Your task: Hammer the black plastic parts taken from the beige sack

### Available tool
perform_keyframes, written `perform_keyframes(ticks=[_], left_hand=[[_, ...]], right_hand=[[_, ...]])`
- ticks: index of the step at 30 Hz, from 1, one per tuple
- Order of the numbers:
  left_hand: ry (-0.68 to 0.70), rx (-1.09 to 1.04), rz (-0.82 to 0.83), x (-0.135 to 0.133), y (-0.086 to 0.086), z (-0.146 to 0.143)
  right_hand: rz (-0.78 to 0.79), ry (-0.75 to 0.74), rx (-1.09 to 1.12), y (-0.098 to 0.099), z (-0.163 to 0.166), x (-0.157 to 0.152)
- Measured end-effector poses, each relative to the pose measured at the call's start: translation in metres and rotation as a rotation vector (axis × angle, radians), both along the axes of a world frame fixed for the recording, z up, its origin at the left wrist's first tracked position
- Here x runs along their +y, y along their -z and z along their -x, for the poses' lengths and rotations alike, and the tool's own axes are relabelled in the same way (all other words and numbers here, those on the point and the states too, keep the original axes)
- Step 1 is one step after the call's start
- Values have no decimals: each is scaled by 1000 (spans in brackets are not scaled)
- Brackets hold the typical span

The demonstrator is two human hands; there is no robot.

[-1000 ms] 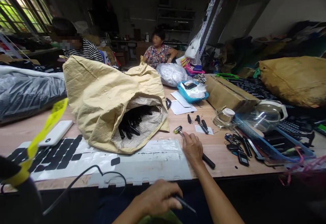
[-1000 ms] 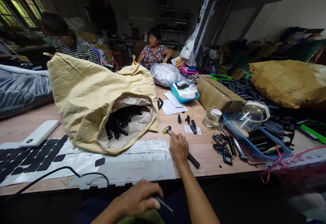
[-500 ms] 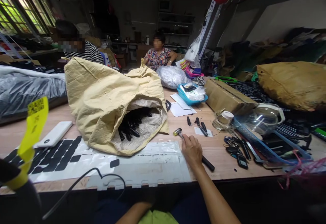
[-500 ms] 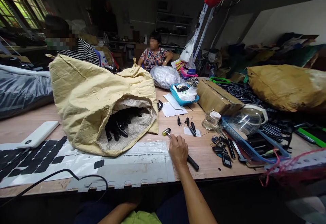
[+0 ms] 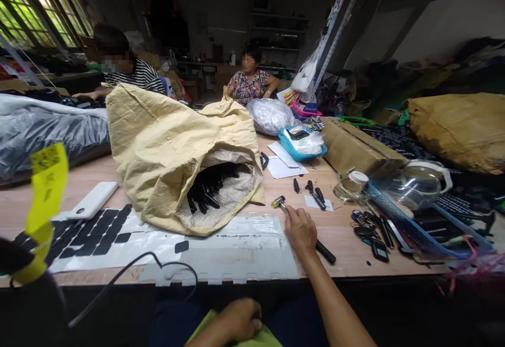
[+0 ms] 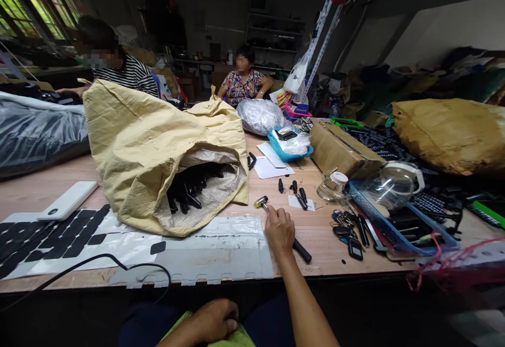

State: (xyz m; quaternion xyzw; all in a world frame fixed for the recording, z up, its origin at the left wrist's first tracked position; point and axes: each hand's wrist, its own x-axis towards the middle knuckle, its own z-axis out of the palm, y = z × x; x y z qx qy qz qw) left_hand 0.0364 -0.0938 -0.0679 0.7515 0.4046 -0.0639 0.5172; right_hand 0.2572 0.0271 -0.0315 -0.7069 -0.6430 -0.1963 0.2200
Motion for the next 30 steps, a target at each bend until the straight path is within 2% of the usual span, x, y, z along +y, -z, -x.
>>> perform_keyframes(ticks=[3, 5, 7, 9, 12, 15, 18, 23, 30], left_hand=[[104, -139, 41, 7, -47, 1], [94, -279, 44, 25, -80, 8], [-10, -310, -100, 53, -104, 19], [-206, -208, -356, 84, -118, 34], [-511, 34, -769, 126, -121, 57], [-661, 258, -988, 153, -115, 70], [-722, 366, -1020, 165, -108, 72], [-755, 396, -998, 167, -99, 66], [-675, 417, -1027, 164, -101, 63]], right_hand=[[-6, 0, 3, 0, 0, 0], [-5, -4, 1, 0, -1, 0], [-2, -8, -3, 0, -1, 0], [1, -7, -4, 0, 0, 0], [9, 2, -1, 1, 1, 1], [18, 9, 3, 1, 3, 2], [21, 8, 5, 0, 4, 2], [26, 13, 7, -3, 5, 1], [36, 13, 13, -4, 6, 0]])
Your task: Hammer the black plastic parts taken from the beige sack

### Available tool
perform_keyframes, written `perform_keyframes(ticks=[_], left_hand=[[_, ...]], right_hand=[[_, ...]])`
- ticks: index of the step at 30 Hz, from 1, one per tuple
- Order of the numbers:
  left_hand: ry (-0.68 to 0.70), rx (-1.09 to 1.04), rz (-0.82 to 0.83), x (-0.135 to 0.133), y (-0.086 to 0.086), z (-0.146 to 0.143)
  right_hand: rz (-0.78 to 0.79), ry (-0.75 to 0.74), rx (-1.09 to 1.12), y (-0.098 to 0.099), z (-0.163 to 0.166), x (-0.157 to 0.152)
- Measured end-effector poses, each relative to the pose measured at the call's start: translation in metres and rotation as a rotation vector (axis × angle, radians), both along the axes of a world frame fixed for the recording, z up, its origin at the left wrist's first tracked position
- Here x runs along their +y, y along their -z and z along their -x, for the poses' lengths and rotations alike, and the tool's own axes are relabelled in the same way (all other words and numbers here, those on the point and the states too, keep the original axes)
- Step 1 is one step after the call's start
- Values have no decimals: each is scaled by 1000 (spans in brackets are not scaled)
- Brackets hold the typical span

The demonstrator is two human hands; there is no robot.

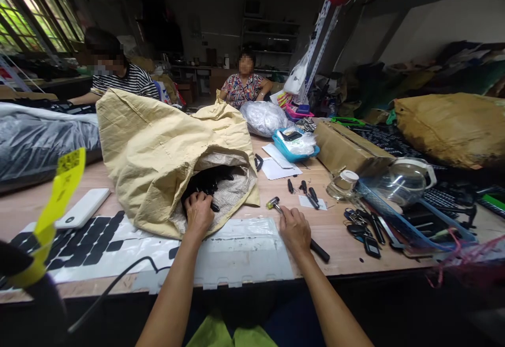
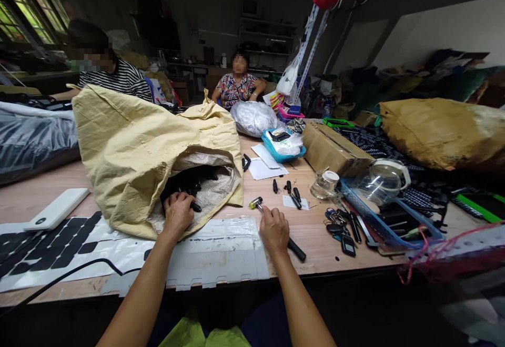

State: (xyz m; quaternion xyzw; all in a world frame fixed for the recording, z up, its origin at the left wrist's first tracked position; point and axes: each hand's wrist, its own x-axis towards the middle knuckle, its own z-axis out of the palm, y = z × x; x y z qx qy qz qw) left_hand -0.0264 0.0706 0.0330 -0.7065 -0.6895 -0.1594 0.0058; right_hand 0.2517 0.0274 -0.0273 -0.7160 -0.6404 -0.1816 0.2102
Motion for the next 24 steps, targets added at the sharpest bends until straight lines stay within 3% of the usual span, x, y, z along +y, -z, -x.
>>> perform_keyframes(ticks=[12, 24], left_hand=[[35, -1, 28, -2, -2, -3], [59, -201, -113, -10, -12, -3]], right_hand=[[-19, -6, -3, 1, 0, 1], [16, 4, 1, -3, 1, -1]])
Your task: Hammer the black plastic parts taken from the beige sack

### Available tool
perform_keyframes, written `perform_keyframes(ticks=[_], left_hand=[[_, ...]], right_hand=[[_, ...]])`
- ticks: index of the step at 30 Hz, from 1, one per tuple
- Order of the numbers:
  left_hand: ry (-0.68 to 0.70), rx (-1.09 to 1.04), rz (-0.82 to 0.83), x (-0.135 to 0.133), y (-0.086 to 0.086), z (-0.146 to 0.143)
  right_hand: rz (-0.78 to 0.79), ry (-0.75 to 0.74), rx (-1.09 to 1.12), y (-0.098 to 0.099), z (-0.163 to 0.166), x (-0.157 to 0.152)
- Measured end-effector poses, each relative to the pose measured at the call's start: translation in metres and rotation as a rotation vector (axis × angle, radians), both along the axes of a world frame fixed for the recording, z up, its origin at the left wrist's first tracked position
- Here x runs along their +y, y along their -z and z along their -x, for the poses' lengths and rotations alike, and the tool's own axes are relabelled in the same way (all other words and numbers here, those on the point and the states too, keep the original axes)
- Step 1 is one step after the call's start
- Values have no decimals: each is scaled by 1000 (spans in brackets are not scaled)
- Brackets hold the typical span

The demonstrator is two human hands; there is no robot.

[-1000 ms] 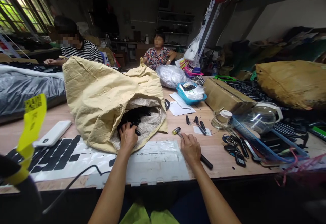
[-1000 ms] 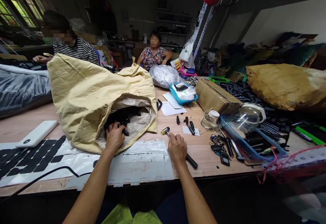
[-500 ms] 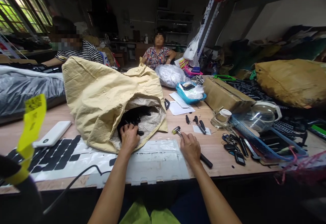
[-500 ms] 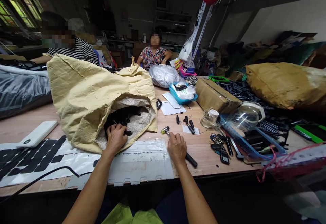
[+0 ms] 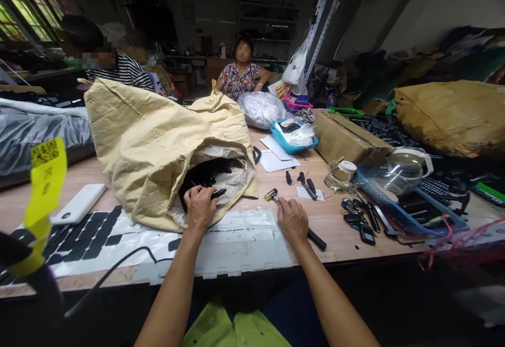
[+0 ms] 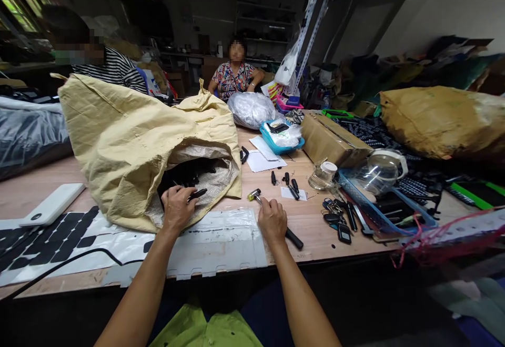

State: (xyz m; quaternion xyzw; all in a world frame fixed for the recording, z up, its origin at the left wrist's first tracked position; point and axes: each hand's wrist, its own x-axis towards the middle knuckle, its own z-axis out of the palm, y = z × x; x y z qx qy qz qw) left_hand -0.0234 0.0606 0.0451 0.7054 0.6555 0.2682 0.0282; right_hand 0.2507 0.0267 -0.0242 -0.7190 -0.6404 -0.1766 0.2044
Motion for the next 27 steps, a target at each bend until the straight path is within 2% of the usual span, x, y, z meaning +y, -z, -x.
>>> perform_keyframes(ticks=[3, 8, 10, 13, 16, 22, 25, 27], left_hand=[[48, -49, 31, -5, -2, -6], [377, -141, 160, -21, 4, -27], [454, -155, 231, -27, 11, -37], [475, -167, 302, -30, 23, -45], [466, -203, 282, -29, 33, -47], [448, -266, 261, -26, 40, -46], [448, -283, 277, -25, 41, -46], [460, -286, 282, -25, 40, -47]], right_hand=[[9, 0, -4, -1, 1, -1], [12, 2, 3, -2, 1, -1], [18, 2, 2, -2, 1, -1], [27, 2, 3, -2, 2, -1], [37, 4, 11, -3, 3, -1], [92, -12, 105, -13, 1, -2], [59, -102, 278, -21, 6, -13], [14, -220, 411, -25, 14, -24]])
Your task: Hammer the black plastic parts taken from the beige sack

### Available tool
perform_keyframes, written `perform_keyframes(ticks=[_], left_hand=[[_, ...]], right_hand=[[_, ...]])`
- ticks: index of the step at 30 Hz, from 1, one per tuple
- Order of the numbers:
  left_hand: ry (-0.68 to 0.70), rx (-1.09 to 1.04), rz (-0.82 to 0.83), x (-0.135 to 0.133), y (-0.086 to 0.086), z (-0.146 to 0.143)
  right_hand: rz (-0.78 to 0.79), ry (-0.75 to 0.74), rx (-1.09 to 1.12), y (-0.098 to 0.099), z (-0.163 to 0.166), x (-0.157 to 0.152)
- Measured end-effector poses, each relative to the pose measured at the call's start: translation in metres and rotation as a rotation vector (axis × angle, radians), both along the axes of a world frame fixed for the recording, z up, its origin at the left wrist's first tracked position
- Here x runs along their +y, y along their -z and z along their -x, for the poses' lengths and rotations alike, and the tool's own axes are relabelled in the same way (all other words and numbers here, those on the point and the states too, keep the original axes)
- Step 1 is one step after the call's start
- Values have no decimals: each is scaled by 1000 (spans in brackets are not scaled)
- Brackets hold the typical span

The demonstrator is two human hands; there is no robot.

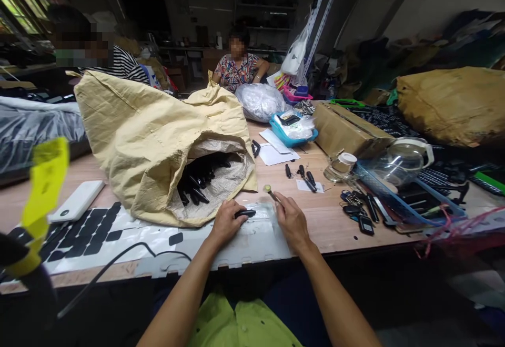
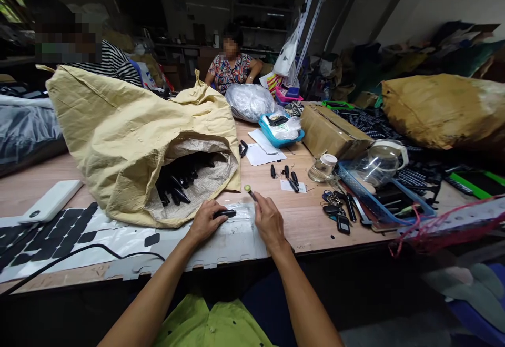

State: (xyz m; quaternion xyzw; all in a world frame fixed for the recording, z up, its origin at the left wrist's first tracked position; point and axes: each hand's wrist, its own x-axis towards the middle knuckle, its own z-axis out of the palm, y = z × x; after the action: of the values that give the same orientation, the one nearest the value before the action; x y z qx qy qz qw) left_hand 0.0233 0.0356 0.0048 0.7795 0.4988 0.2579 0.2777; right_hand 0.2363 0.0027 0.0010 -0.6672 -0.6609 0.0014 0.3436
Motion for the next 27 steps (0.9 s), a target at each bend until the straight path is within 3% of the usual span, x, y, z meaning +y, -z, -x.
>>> perform_keyframes(ticks=[4, 7, 12, 27], left_hand=[[2, 4, 6, 0, -2, -1], [-17, 15, 33, 0, -4, -2], [-32, -10, 82, 2, -5, -5], [-81, -87, 9, 0, 5, -5]], right_hand=[[-40, -239, 168, -7, 23, -25], [-32, -312, 194, -11, 35, -38], [-98, -291, 135, -10, 40, -46], [-51, -207, 97, 0, 31, -46]])
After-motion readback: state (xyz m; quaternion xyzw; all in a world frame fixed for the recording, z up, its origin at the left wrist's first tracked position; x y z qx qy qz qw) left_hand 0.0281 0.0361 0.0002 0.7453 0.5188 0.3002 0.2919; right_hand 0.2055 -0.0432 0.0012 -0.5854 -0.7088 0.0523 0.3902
